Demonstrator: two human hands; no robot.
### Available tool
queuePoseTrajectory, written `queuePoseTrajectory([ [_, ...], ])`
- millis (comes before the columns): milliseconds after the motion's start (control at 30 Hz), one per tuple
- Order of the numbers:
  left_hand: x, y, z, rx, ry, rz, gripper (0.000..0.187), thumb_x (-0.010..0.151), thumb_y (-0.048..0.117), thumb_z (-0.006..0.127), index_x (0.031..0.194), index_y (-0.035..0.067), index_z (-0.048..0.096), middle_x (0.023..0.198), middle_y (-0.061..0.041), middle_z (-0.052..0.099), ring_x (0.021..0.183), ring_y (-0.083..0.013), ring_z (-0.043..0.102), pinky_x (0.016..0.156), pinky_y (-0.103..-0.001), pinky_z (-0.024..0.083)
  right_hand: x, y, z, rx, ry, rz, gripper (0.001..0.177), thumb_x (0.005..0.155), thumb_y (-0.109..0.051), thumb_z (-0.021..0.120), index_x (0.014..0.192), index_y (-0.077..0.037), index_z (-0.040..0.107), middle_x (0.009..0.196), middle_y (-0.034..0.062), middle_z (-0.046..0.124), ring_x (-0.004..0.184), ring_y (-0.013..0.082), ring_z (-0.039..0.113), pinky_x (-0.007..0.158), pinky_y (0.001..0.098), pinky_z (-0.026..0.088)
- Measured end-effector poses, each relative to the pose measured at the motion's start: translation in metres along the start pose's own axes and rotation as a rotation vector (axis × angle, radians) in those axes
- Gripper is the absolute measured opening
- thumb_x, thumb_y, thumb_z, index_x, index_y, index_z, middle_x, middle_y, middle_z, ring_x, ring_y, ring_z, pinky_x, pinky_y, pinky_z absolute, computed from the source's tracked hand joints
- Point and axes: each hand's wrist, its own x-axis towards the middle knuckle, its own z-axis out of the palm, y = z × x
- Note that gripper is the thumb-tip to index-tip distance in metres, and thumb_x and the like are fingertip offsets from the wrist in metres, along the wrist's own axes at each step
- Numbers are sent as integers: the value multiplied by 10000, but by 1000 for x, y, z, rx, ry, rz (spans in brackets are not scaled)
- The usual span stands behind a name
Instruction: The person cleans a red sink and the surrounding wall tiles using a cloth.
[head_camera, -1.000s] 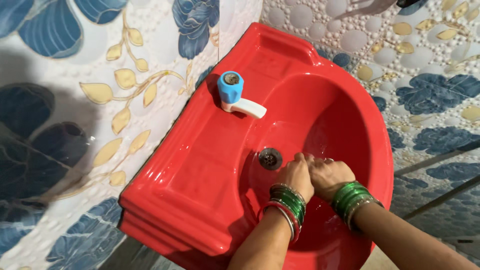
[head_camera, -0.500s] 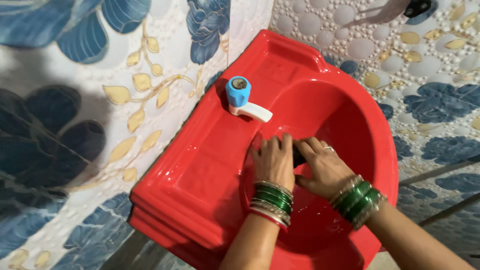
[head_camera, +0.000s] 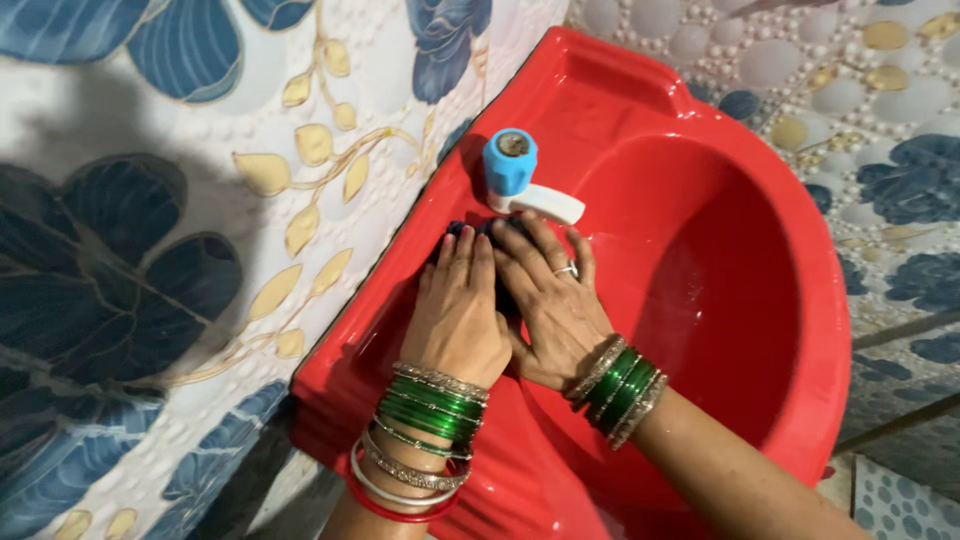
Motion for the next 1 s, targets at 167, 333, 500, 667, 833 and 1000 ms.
queuePoseTrajectory([
  [167, 9, -15, 10, 27, -30, -7, 658, 935, 193, 491, 1503, -108, 349, 1596, -312, 317, 1495, -413, 327, 1216, -444, 298, 9, 8, 26, -8, -186, -3, 696, 878, -273, 582, 1514, -11, 471, 1555, 171, 481, 1439, 351, 411, 1112, 492, 376],
  [333, 10, -17, 15, -21, 65, 104, 697, 935, 273, 529, 1453, -166, 373, 1536, -375, 352, 1441, -485, 346, 1195, -477, 287, 12, 26, 38, -29, -256, 73, 682, 826, -301, 574, 1446, -28, 500, 1528, 158, 491, 1339, 340, 475, 1007, 497, 409],
  [500, 31, -15, 28, -156, -27, 116, 709, 901, 296, 503, 1463, -126, 405, 1543, -346, 378, 1443, -475, 363, 1208, -483, 282, -8, 32, 37, -201, -116, 130, 615, 885, -296, 557, 1454, -65, 535, 1513, 141, 517, 1350, 338, 507, 1008, 531, 438],
  [667, 31, -9, 22, -4, 207, 128, 546, 971, 292, 477, 1376, -70, 529, 1444, -283, 563, 1367, -426, 512, 1198, -491, 385, 1, 17, 45, -222, -210, 208, 622, 851, -391, 584, 1388, -80, 548, 1456, 174, 516, 1287, 415, 471, 891, 604, 427],
  [833, 32, -1, 10, -133, 37, -223, 517, 1013, 416, 478, 1260, -24, 590, 1327, -217, 638, 1256, -372, 600, 1016, -478, 513, 11, 15, 58, -65, -175, 136, 675, 877, -364, 589, 1459, -31, 512, 1494, 165, 505, 1268, 411, 477, 882, 574, 428],
  [1000, 19, -4, 27, -58, 387, 201, 781, 1013, 481, 569, 1428, -169, 442, 1301, -339, 571, 1198, -453, 570, 990, -505, 518, -3, 25, 38, -170, -202, 119, 678, 841, -368, 605, 1451, -88, 513, 1509, 143, 495, 1302, 403, 476, 873, 565, 439],
])
